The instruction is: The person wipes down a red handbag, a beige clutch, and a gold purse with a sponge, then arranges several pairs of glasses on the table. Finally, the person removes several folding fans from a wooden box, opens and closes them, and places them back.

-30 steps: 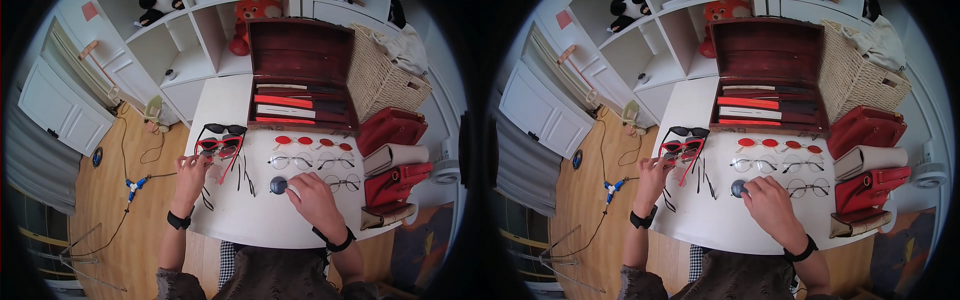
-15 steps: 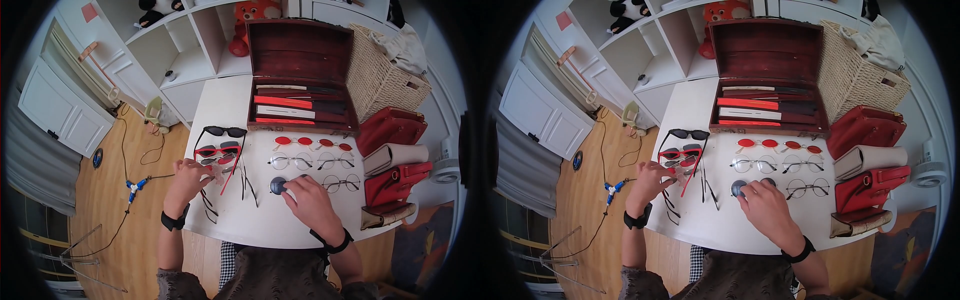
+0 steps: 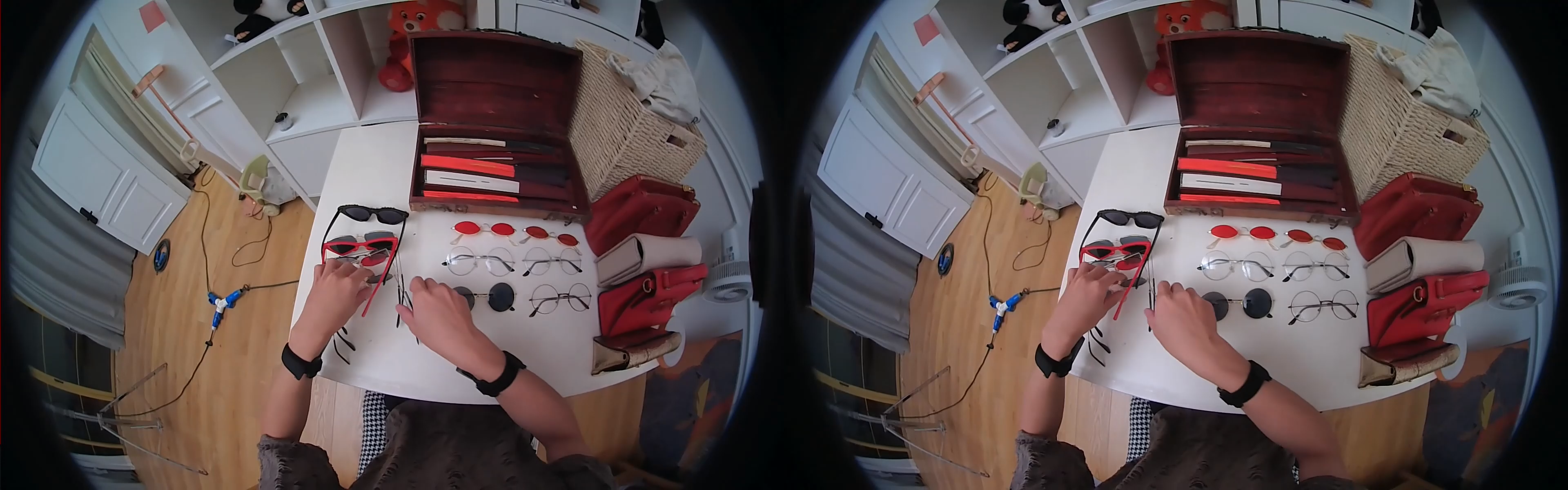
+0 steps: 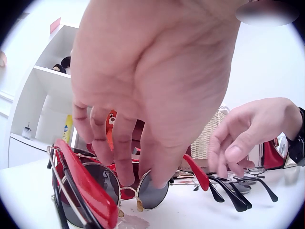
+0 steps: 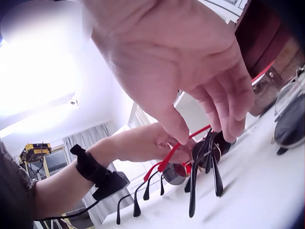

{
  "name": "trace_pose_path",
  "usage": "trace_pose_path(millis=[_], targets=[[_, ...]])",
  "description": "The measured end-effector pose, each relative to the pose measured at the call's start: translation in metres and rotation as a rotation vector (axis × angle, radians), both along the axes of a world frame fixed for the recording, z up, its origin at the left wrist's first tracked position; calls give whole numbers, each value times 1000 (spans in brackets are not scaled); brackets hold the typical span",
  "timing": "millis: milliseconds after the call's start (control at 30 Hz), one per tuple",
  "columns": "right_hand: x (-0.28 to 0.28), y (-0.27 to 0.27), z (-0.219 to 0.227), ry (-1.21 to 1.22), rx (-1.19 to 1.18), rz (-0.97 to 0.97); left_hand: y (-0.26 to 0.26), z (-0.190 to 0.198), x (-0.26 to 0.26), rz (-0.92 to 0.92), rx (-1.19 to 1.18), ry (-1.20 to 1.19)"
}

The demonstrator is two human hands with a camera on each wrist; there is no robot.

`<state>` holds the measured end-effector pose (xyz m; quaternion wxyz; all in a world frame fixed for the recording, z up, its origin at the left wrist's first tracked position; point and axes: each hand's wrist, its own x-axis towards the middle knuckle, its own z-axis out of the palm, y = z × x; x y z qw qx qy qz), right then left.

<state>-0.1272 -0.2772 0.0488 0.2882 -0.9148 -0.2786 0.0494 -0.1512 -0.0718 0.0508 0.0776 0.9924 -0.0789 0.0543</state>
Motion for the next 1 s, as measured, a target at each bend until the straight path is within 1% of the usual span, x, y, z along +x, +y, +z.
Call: trace_pose_path(millis=[100, 167, 233, 267, 333, 400, 467, 533, 567, 633, 667, 733, 800, 867, 900, 933, 1000], targets=[[3, 12, -13, 32, 28, -38, -1, -5, -2, -36, -39, -44], [8, 18, -24, 64, 34, -43, 0, -9, -2, -46, -74, 17], [14, 20, -29, 209, 108, -64, 1, -9, -3, -65, -66, 5], [15, 20, -29, 211, 105, -57, 1, -9, -3, -92, -58, -6], [15, 19, -21, 306, 228, -118, 2, -11, -4, -80, -60, 20], [16, 23, -25, 312, 245, -128, 2, -10, -5, -76, -60, 44], [17, 24, -26, 316, 264, -141, 1, -6, -9, -129, -36, 46], [19, 25, -24, 348, 330, -192, 3, -5, -11, -139, -30, 57], [20, 26, -24, 347, 328, -188, 4, -5, -13, -146, -25, 70], [22, 26, -27, 354, 457, -251, 4, 0, -16, -140, -65, 93], [23, 26, -31, 356, 456, -249, 3, 3, -18, -141, -104, 115], [27, 28, -37, 403, 529, -259, -1, 8, -23, -144, -101, 106], [28, 28, -35, 404, 485, -242, -3, 7, -30, -148, -98, 97], [29, 28, -34, 406, 440, -226, -4, 4, -37, -286, -62, -16], [29, 29, -35, 362, 412, -223, -5, 8, -41, -318, -11, 12], [28, 29, -36, 319, 384, -220, -8, 10, -46, -316, -10, 12], [30, 30, -43, 303, 372, -198, -14, 11, -54, -408, -52, 3]])
